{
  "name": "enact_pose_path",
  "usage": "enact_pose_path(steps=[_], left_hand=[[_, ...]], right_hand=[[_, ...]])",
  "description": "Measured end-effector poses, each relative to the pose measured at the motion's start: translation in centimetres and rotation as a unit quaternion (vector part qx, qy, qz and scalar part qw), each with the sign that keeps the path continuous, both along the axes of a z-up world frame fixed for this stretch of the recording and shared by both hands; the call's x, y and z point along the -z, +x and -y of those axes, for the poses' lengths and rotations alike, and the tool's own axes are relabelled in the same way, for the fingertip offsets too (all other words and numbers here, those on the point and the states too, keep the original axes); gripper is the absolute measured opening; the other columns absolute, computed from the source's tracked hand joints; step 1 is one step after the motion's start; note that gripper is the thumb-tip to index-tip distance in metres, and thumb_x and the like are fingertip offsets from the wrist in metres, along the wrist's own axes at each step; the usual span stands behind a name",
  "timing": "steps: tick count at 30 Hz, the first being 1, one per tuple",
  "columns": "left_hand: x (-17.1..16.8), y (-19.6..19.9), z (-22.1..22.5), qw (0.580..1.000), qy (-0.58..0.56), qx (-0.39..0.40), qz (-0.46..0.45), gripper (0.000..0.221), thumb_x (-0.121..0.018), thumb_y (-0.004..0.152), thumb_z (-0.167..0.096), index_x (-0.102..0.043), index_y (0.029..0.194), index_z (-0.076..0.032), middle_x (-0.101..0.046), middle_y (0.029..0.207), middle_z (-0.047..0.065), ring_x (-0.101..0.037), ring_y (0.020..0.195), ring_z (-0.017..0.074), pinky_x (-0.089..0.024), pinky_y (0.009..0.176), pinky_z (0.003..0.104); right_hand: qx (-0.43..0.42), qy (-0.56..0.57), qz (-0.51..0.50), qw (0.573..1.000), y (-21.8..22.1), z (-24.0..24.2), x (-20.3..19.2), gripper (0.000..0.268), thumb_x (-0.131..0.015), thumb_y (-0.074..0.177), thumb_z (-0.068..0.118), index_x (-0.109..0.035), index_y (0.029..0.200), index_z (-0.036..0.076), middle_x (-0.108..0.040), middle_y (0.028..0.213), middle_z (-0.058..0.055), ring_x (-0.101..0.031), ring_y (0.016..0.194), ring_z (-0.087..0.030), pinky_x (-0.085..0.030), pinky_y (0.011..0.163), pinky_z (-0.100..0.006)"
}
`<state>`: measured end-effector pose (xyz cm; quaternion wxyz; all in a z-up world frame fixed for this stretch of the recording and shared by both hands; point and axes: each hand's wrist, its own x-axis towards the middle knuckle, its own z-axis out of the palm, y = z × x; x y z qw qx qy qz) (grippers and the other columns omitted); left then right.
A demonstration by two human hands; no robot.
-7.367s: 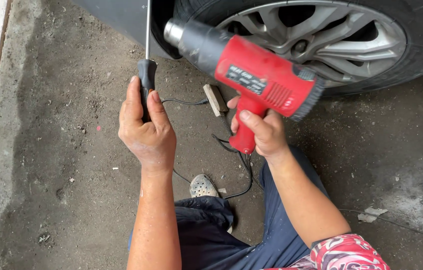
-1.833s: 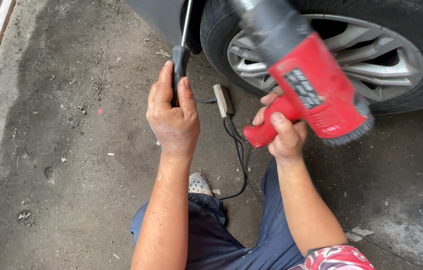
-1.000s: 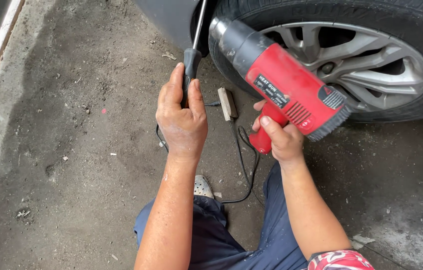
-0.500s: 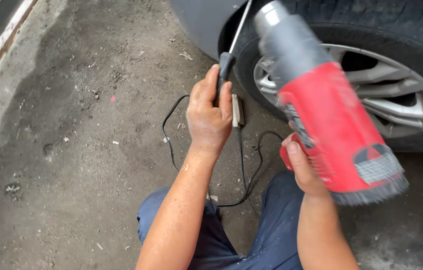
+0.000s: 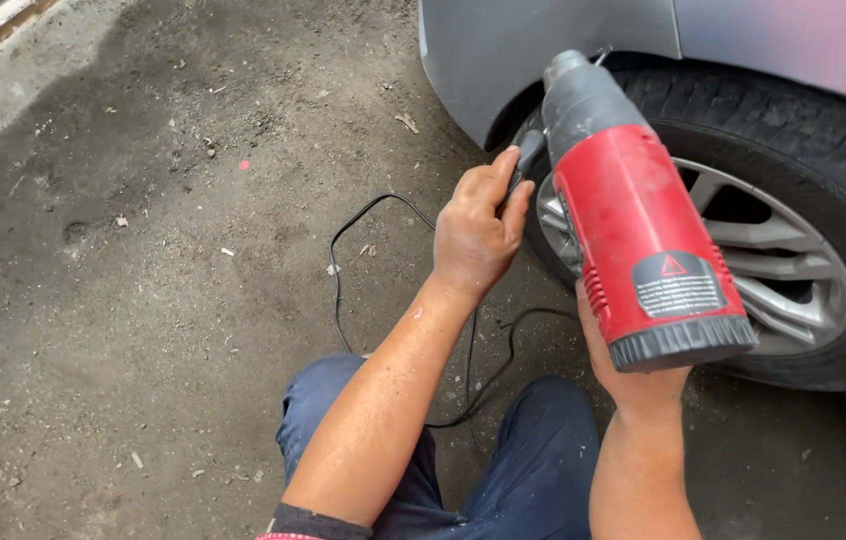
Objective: Repairing and realigning a car bumper panel using a screwdriver and a heat gun.
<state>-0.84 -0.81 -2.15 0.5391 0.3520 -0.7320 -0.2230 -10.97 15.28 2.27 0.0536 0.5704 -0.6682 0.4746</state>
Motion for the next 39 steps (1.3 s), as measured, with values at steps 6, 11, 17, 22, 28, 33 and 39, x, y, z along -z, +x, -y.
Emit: enact_pose_path(steps=[6,11,17,22,28,33,39], left_hand=[[0.0,0.0,0.0,1.000,0.016,-0.003,-0.012,0.036,-0.074,0.098,-0.019,-0.065,0.131,-0.009,-0.069,0.105,0.011,-0.071,0.089,0.0293,-0.059,0.077,0.038],[0.0,-0.1,-0.1,1.000,0.018,0.000,-0.009,0.036,-0.073,0.097,-0.019,-0.064,0.131,-0.008,-0.069,0.106,0.012,-0.072,0.089,0.0298,-0.059,0.075,0.038],[-0.2,0.0,-0.1,1.000,0.018,-0.001,-0.010,0.036,-0.073,0.098,-0.019,-0.064,0.131,-0.009,-0.069,0.106,0.011,-0.072,0.089,0.0293,-0.059,0.075,0.037],[-0.2,-0.1,-0.3,1.000,0.015,-0.002,-0.011,0.036,-0.073,0.099,-0.019,-0.063,0.132,-0.009,-0.069,0.107,0.011,-0.072,0.091,0.0292,-0.060,0.078,0.037],[-0.6,0.0,-0.3,1.000,0.028,-0.001,0.003,0.035,-0.072,0.099,-0.019,-0.064,0.131,-0.009,-0.069,0.108,0.011,-0.073,0.090,0.0278,-0.060,0.077,0.036],[-0.4,-0.3,-0.5,1.000,0.024,-0.011,0.000,0.035,-0.073,0.098,-0.019,-0.065,0.131,-0.009,-0.070,0.108,0.011,-0.073,0.092,0.0291,-0.060,0.079,0.037],[-0.5,-0.2,-0.4,1.000,0.020,-0.007,0.001,0.034,-0.072,0.099,-0.019,-0.064,0.130,-0.007,-0.070,0.108,0.012,-0.072,0.094,0.0295,-0.060,0.080,0.037]], right_hand=[[0.026,-0.022,0.007,0.999,0.5,0.2,0.3,0.034,-0.076,0.103,0.005,-0.062,0.134,-0.002,-0.066,0.129,-0.013,-0.065,0.117,-0.026,-0.051,0.104,-0.036],[-0.037,-0.013,0.155,0.987,0.3,0.6,0.0,0.045,-0.077,0.096,0.007,-0.057,0.135,-0.001,-0.063,0.129,-0.011,-0.063,0.119,-0.022,-0.051,0.106,-0.035],[0.052,-0.024,0.117,0.991,0.9,-0.3,1.3,0.040,-0.070,0.105,0.008,-0.056,0.141,-0.002,-0.062,0.138,-0.013,-0.061,0.126,-0.023,-0.049,0.109,-0.036],[0.037,-0.018,0.124,0.991,0.6,-0.2,2.0,0.038,-0.071,0.104,0.010,-0.058,0.138,-0.002,-0.062,0.134,-0.012,-0.061,0.122,-0.022,-0.049,0.107,-0.036],[0.010,-0.028,0.113,0.993,1.3,0.3,2.2,0.041,-0.075,0.099,0.012,-0.057,0.134,-0.001,-0.062,0.130,-0.011,-0.062,0.119,-0.023,-0.050,0.104,-0.034],[0.101,0.027,0.223,0.969,1.6,-0.2,2.0,0.035,-0.071,0.103,0.015,-0.061,0.133,0.001,-0.062,0.110,-0.008,-0.060,0.095,-0.019,-0.050,0.086,-0.031],[0.001,-0.020,0.091,0.996,1.3,0.3,0.7,0.037,-0.073,0.100,0.013,-0.060,0.131,-0.002,-0.064,0.124,-0.012,-0.063,0.114,-0.024,-0.051,0.099,-0.037]])
